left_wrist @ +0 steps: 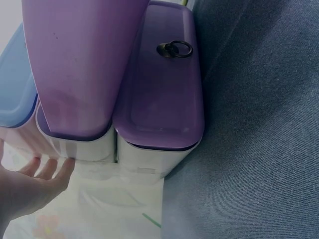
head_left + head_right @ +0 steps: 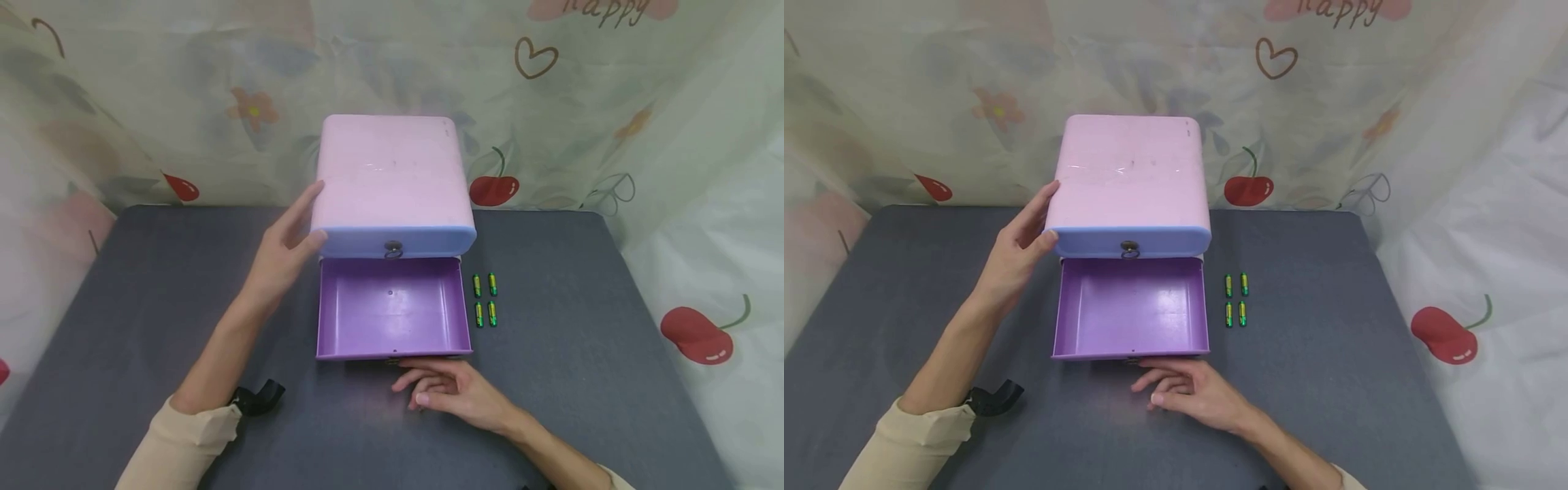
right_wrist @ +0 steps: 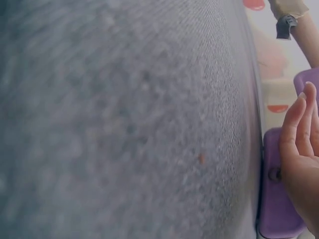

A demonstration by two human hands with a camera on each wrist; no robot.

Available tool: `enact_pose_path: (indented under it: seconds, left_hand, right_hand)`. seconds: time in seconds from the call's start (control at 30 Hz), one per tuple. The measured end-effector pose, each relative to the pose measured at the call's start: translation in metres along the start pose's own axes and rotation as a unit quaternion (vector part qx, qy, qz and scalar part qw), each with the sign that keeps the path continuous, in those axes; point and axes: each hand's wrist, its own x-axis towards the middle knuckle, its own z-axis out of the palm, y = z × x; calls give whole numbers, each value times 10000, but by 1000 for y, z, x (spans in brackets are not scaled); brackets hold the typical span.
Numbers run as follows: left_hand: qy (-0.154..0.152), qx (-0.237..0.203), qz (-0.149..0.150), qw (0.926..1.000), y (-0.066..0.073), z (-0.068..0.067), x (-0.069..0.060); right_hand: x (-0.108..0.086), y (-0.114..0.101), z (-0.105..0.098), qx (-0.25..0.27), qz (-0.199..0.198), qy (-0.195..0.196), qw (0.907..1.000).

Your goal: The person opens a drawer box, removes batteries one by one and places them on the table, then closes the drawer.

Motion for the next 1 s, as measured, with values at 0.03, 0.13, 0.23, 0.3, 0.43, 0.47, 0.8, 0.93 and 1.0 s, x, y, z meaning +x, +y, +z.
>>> enact_pose_path:
  seconds: [0.03,0.13,0.23,0.3,0.43,0.47,0.8,0.93,1.0]
  left_hand:
    - [-4,-3,0,10000,0,0,0]
    - [-8,-12,2,10000,0,0,0]
    - [-8,-29,-5,10000,-1,0,0]
    - [-3,-54,-12,10000,-1,1,0]
    - [-1,-103,-16,9999,0,1,-1]
    - [-4,-109,-12,9999,0,1,-1]
    - [-4,-63,2,10000,-1,0,-1]
    - [-2,-62,-1,10000,0,0,-1]
    - [-7,-81,-6,10000,0,0,-1]
  right_hand:
    - [1,1,1,0,-14,15,10000]
    - [2,2,3,18,22,89,10000]
    - [5,2,5,70,53,99,9999]
    - [7,3,6,98,-47,22,9999]
    - [12,3,9,179,-173,-88,9997]
    - [12,3,10,158,-111,-65,9998]
    - [25,1,20,-41,302,215,9993]
    - [30,0,26,28,530,373,9979]
    - [33,0,29,144,610,464,9970]
